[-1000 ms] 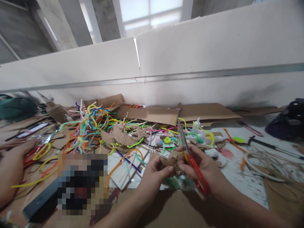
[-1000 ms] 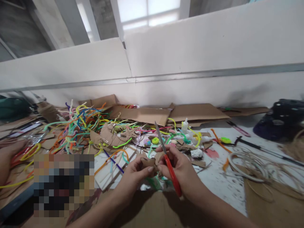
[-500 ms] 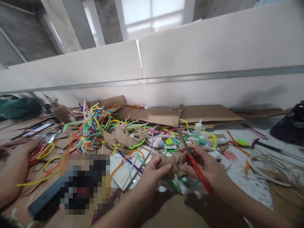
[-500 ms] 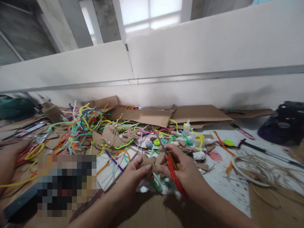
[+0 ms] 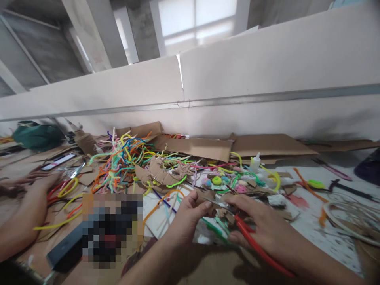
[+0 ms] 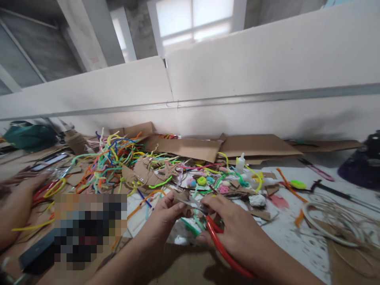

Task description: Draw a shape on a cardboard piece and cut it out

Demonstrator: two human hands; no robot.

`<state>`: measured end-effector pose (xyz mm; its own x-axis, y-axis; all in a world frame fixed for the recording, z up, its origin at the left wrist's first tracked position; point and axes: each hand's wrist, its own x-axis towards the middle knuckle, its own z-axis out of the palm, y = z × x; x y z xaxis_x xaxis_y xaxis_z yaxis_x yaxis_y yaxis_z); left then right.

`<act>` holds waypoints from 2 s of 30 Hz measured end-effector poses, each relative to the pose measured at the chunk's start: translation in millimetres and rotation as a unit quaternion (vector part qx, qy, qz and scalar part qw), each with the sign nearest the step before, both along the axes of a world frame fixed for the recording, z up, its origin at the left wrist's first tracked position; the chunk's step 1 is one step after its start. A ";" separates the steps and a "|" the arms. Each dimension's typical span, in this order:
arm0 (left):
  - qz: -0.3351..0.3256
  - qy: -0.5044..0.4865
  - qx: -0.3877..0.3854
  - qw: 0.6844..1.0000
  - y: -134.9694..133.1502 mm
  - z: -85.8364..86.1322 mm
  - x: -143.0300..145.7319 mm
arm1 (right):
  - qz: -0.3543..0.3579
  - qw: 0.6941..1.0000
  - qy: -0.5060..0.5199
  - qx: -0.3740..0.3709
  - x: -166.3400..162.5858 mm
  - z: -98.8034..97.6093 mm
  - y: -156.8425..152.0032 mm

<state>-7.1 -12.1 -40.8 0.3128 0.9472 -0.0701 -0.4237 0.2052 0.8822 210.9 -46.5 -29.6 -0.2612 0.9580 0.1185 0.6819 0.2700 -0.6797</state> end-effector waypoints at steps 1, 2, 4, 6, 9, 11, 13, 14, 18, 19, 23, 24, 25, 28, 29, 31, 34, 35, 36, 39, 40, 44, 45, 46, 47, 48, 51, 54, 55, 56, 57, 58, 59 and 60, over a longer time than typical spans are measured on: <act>-0.002 0.000 -0.002 1.000 -0.7 1.6 0.3 | -0.001 1.000 -0.015 0.004 -0.5 1.0 -0.8; -0.003 -0.001 -0.003 1.000 -1.3 3.2 0.7 | -0.003 1.000 -0.029 0.009 -0.8 1.8 -1.4; -0.001 0.001 -0.003 1.000 -2.6 6.1 1.5 | -0.005 0.998 -0.057 0.019 -1.3 2.9 -2.3; 0.005 0.011 -0.004 1.000 -3.7 7.2 2.3 | -0.010 0.996 -0.078 0.029 -2.2 3.6 -2.8; 0.010 0.024 -0.011 1.000 -4.8 5.1 3.2 | -0.018 0.994 -0.098 0.036 -4.3 4.7 -3.1; 0.007 0.017 -0.014 1.000 -5.0 2.1 3.4 | -0.019 0.994 -0.102 0.035 -5.1 5.2 -3.0; 0.001 0.007 -0.017 1.000 -4.6 -1.1 3.2 | -0.016 0.994 -0.097 0.037 -4.9 4.9 -2.8; -0.001 0.003 -0.018 1.000 -4.2 -2.6 3.0 | -0.016 0.995 -0.094 0.041 -4.6 4.4 -2.6; 0.002 0.002 -0.004 1.000 -1.8 -6.8 2.3 | -0.017 0.994 -0.090 0.052 -2.8 2.4 -2.1; 0.003 0.003 0.000 1.000 -1.2 -7.4 2.2 | -0.017 0.994 -0.090 0.053 -2.6 2.2 -1.9; -0.009 -0.012 0.000 1.000 0.2 -8.3 2.7 | -0.013 0.994 -0.091 0.061 -2.1 3.4 -1.8; -0.009 -0.017 -0.001 1.000 0.1 -8.2 3.0 | -0.013 0.994 -0.091 0.064 -2.1 3.6 -1.9; -0.008 -0.020 -0.003 1.000 -0.1 -7.9 3.4 | -0.013 0.994 -0.089 0.069 -2.0 3.7 -1.9; 0.001 -0.015 -0.009 1.000 -1.0 -6.7 4.3 | -0.016 0.993 -0.080 0.088 -1.8 2.8 -1.7; 0.003 -0.014 -0.010 1.000 -1.1 -6.3 4.4 | -0.018 0.993 -0.078 0.092 -1.6 2.4 -1.6; 0.003 -0.013 -0.008 1.000 -0.9 -5.9 4.5 | -0.019 0.992 -0.081 0.097 -1.4 1.8 -1.3; 0.000 -0.015 -0.002 1.000 -0.5 -6.1 4.2 | -0.021 0.990 -0.097 0.100 -1.7 3.1 -1.2; 0.001 -0.016 -0.002 1.000 -0.5 -6.5 4.1 | -0.023 0.989 -0.103 0.100 -2.0 4.0 -1.3; 0.001 -0.016 -0.003 1.000 -0.6 -6.9 4.2 | -0.025 0.989 -0.109 0.098 -2.5 5.2 -1.3; 0.004 -0.014 -0.011 1.000 -0.7 -8.2 4.1 | -0.032 0.988 -0.124 0.082 -3.3 7.9 -0.2; 0.006 -0.014 -0.010 1.000 -0.2 -8.0 3.7 | -0.035 0.989 -0.124 0.073 -3.1 8.1 0.7; 0.044 -0.020 0.012 0.999 6.4 0.5 -3.6 | -0.040 0.993 -0.108 0.019 1.2 4.2 6.3; 0.062 -0.019 0.015 0.998 9.1 4.6 -6.9 | -0.037 0.993 -0.111 0.013 2.9 2.2 7.6; 0.082 -0.018 0.014 0.996 11.8 8.9 -10.5 | -0.032 0.992 -0.119 0.015 4.7 0.0 8.6; 0.103 -0.018 0.013 0.994 14.3 13.0 -14.0 | -0.024 0.991 -0.133 0.024 6.4 -2.4 9.2; 0.120 -0.021 0.011 0.992 16.4 16.6 -17.0 | -0.013 0.987 -0.154 0.039 7.9 -4.8 9.3; 0.136 -0.030 0.012 0.990 18.4 21.7 -20.7 | 0.017 0.965 -0.241 0.101 10.2 -11.8 6.8; 0.087 -0.026 0.022 0.996 13.4 17.5 -15.2 | 0.026 0.936 -0.316 0.153 11.8 -17.3 2.1; 0.065 -0.021 0.024 0.997 10.8 14.8 -12.3 | 0.029 0.930 -0.330 0.158 13.0 -18.4 0.6; 0.045 -0.017 0.024 0.999 8.1 11.9 -9.3 | 0.033 0.927 -0.339 0.156 14.6 -18.8 -0.7; 0.028 -0.013 0.023 0.999 5.5 9.1 -6.4 | 0.034 0.926 -0.347 0.147 16.5 -18.1 -1.7; 0.015 -0.009 0.019 1.000 3.2 6.4 -4.0 | 0.031 0.925 -0.356 0.132 18.5 -16.0 -2.5; 0.004 -0.006 0.013 1.000 1.2 4.1 -2.0 | 0.022 0.923 -0.367 0.114 20.3 -12.5 -3.0; -0.003 -0.002 0.007 1.000 -0.3 2.2 -0.5 | 0.005 0.922 -0.374 0.098 21.5 -7.4 -3.3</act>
